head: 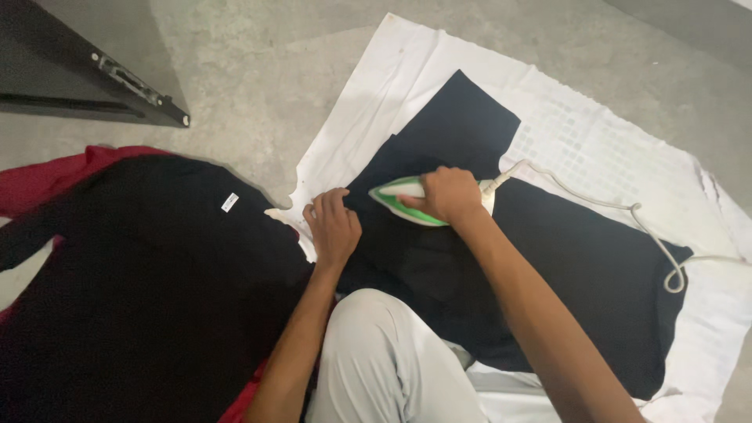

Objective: The person irons a black t-shirt laid on a white cloth on the floor, smoothing the fabric and using a green and white iron. The person flips the shirt to iron the other side and then places it on a pile of other clothes.

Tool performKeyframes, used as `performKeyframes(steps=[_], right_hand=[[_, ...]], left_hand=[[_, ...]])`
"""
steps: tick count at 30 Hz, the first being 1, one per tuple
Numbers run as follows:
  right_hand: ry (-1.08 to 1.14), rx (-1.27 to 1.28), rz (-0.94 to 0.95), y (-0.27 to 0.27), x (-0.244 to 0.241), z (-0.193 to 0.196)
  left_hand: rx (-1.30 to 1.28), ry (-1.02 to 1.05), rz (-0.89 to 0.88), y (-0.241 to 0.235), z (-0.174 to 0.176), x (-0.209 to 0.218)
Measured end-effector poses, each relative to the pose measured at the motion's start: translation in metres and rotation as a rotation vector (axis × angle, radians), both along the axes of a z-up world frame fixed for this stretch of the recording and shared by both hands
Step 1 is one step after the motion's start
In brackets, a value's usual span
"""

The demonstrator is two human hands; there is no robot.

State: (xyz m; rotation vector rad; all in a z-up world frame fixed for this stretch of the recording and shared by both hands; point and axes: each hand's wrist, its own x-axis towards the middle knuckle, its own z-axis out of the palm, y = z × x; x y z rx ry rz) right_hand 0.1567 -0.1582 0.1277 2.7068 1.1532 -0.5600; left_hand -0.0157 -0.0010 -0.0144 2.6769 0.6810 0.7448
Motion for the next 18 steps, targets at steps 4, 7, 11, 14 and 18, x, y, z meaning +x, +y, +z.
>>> performKeyframes(steps=[4,7,11,14,18], right_hand=[[-0.046,0.124,-0.194,0.017,0.006,-0.024],[-0.007,0.129,-0.076,0.025,-0.009,-0.005],[-0.021,0.120,-0.104,0.013,0.009,-0.014],[-0.049,0.115,-0.142,-0.010,0.016,-0.012],[0.009,-0.053,-0.051,-0.062,-0.005,0.003]], left_hand=[[0.039,-0.059,-0.006,0.001,0.002,0.003],[0.043,-0.089,-0.019,0.000,0.004,0.001],[0.065,-0.039,0.010,0.000,0.008,-0.003],[0.073,0.056,-0.006,0.000,0.011,0.002],[-0.014,0.206,-0.003,-0.002,0.008,-0.001]])
